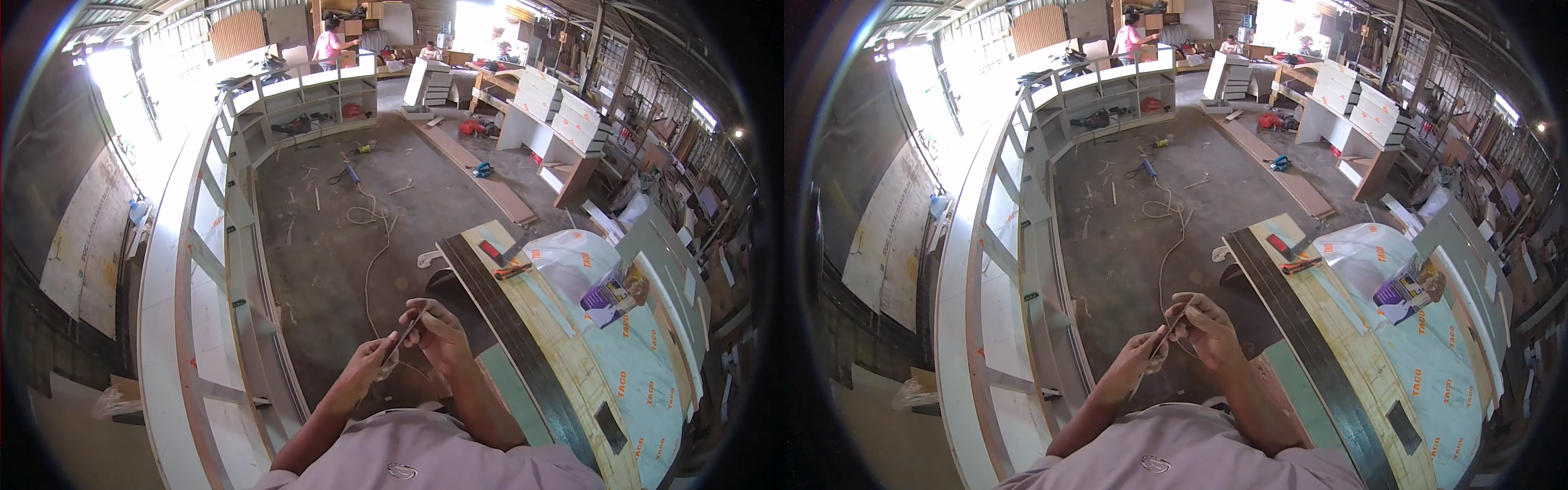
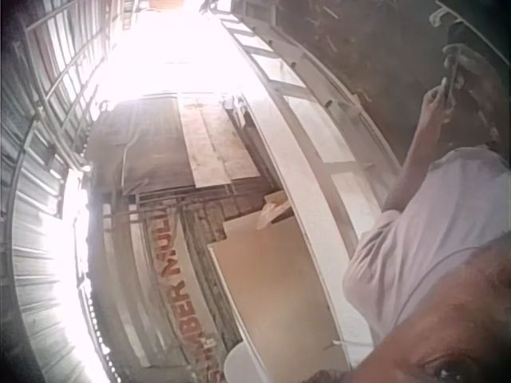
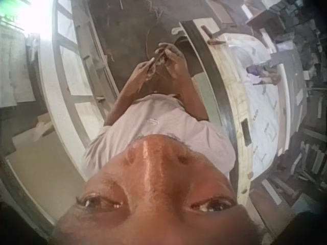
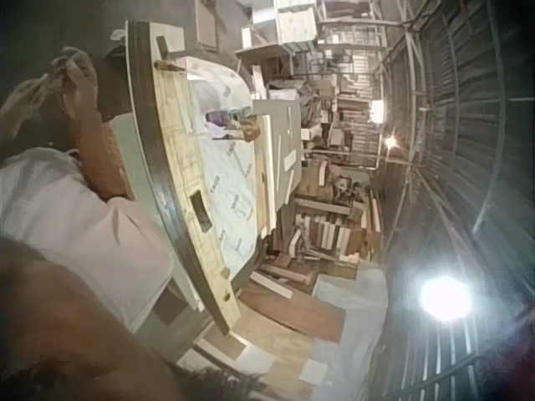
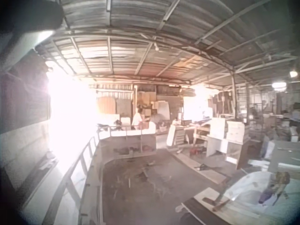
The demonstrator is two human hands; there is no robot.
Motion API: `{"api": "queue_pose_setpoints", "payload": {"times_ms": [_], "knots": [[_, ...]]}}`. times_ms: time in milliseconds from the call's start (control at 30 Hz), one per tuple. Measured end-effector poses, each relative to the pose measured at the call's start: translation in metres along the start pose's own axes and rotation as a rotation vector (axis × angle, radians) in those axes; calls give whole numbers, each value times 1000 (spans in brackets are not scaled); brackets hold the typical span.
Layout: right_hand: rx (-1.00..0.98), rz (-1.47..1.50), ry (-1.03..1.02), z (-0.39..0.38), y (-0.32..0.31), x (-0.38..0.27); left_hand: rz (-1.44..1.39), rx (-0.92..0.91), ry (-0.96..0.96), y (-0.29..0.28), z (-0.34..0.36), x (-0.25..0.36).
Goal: The person peels backing from laminate strips and presses them onto the wooden cabinet frame by hand.
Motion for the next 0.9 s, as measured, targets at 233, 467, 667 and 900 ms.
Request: {"api": "queue_pose_setpoints", "payload": {"times_ms": [233, 467, 667, 900], "knots": [[-56, 7, 155, 108, 4, 25, -11, 136, -21, -78, 29, 12], [6, 109, 250, 238, -24, 28, 7, 260, -132, -155, 125, 34], [30, -59, 282, 372, -37, -8, -299, 40, -20, -207, 234, 81], [1, -24, 314, 505, -39, -32, -486, -50, 82, -275, 330, 124]]}}
Point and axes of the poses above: each hand's wrist, its own z-axis towards the middle knuckle, its own y-axis out of the palm, x = y × z, the point moved 4 cm from there along z, towards the middle knuckle, and after that the axes turned 11 degrees about y, right-handed, at the moved point
